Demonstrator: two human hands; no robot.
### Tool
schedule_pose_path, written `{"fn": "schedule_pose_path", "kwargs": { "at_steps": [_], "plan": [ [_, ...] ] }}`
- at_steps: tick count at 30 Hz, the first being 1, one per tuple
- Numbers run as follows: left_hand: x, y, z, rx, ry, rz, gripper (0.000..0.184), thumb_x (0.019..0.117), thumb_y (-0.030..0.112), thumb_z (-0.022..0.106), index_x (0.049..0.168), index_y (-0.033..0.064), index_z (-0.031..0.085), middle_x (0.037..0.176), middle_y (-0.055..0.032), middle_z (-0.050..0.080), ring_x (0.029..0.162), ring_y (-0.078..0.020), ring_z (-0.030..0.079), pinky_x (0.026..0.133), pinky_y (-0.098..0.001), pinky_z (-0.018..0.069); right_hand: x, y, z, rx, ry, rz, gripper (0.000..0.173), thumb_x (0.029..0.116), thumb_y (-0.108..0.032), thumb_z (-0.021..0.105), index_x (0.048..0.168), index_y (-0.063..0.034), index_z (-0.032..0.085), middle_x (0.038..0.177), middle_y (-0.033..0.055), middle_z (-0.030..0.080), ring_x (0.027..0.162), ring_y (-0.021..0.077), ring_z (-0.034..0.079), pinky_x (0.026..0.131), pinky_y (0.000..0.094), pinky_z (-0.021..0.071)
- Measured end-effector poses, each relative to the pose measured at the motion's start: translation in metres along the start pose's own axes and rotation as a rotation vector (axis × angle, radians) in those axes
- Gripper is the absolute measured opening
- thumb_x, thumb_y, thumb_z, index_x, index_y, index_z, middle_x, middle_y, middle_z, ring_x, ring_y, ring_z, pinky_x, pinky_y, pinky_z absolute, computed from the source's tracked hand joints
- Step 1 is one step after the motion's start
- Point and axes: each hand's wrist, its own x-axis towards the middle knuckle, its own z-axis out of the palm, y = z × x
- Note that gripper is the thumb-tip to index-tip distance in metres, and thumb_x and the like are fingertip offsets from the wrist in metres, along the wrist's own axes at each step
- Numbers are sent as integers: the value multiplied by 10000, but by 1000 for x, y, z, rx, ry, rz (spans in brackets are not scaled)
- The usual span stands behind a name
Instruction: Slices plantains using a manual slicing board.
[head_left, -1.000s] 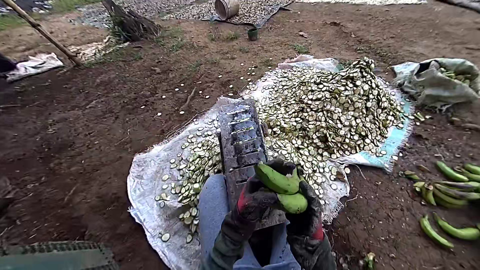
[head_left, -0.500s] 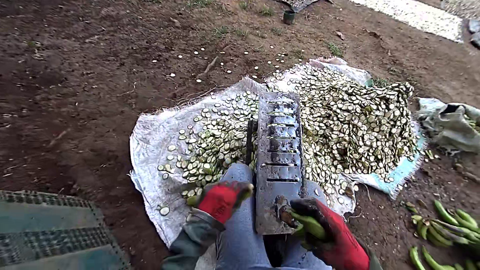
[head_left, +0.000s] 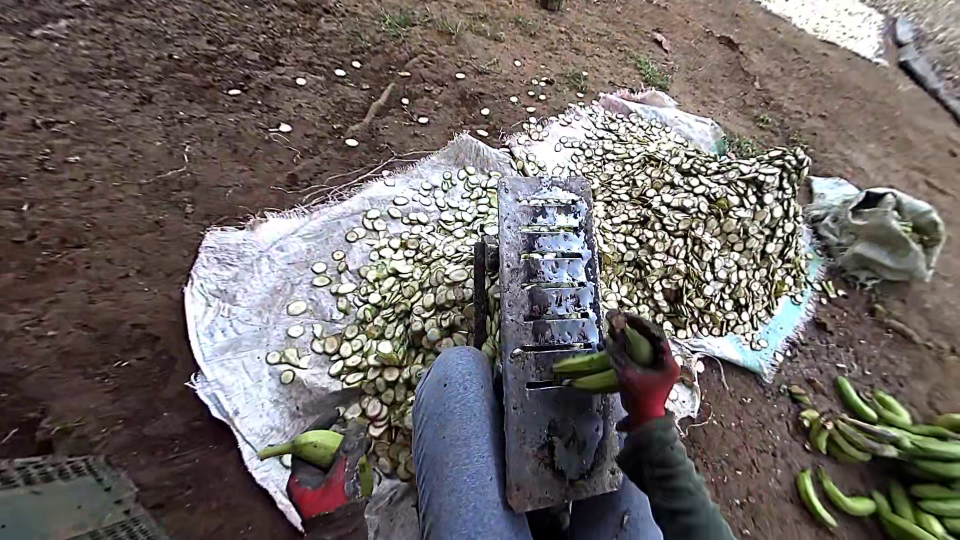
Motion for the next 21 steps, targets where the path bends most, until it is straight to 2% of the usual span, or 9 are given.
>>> {"fn": "schedule_pose_path", "kwargs": {
  "at_steps": [4, 6, 9, 12, 14, 15, 17, 19, 21],
  "plan": [
    [-5, -3, 12, -97, 23, 36, 584, 840, 143, 719, 1352, -43, 506, 1049, -37, 660, 804, -7, 646, 709, -214, 579, 155, 16, 90, -131, 86, -246, 439, 851, -53, 708, 1284, -6, 656, 1204, 154, 713, 1043, 212, 703, 907, 394, 572],
    [-3, -4, 16, -116, 26, 69, 590, 826, 137, 730, 1345, -44, 516, 1047, -36, 671, 813, -15, 656, 723, -226, 588, 180, 9, 104, -173, 73, -216, 476, 855, -67, 709, 1327, -52, 646, 1205, 149, 713, 1036, 241, 704, 901, 438, 564],
    [3, 1, 20, -133, 30, 92, 573, 826, 72, 709, 1342, -67, 502, 1047, -30, 657, 831, 25, 634, 742, -166, 558, 103, 5, 64, -81, 17, -137, 508, 876, -86, 736, 1367, -60, 609, 1233, 106, 703, 1034, 172, 701, 893, 390, 589],
    [12, -11, 19, -156, 24, 128, 619, 821, 98, 687, 1365, -91, 462, 1083, -42, 655, 871, 31, 637, 769, -148, 550, -26, 0, 2, -45, -19, -138, 437, 850, -67, 762, 1240, 86, 637, 1173, 97, 724, 1036, 80, 704, 927, 256, 597],
    [17, -22, 19, -152, 16, 97, 717, 808, 141, 676, 1419, -89, 380, 1040, -27, 639, 821, 24, 639, 728, -164, 558, -65, -3, -11, -51, -33, -110, 404, 846, -100, 772, 1202, 58, 662, 1142, 43, 739, 1016, 36, 709, 914, 213, 600],
    [18, -24, 20, -145, 8, 47, 786, 802, 153, 671, 1466, -73, 316, 1041, -35, 623, 804, 6, 637, 707, -186, 561, -58, -3, -4, -54, -36, -129, 394, 853, -96, 770, 1193, 70, 662, 1137, 51, 740, 1014, 32, 708, 916, 207, 596],
    [16, -23, 22, -120, -11, -49, 875, 813, 173, 669, 1534, -31, 217, 1101, -80, 589, 812, -27, 626, 700, -223, 559, -1, 3, 31, -47, -26, -190, 396, 851, -71, 760, 1183, 114, 650, 1109, 109, 733, 984, 51, 706, 903, 222, 590],
    [10, -22, 21, -92, -18, -83, 881, 832, 185, 670, 1553, -18, 205, 1156, -115, 584, 820, -35, 618, 704, -231, 554, 80, 17, 77, -46, 6, -196, 447, 827, -57, 745, 1238, 80, 633, 1136, 150, 710, 985, 122, 696, 899, 310, 578],
    [3, -20, 20, -97, -18, -73, 875, 834, 204, 663, 1555, -3, 212, 1129, -92, 593, 792, -33, 623, 669, -232, 561, 146, 24, 117, -76, 35, -206, 478, 851, -79, 722, 1309, 15, 622, 1212, 156, 700, 1050, 174, 691, 931, 362, 558]
  ]
}}
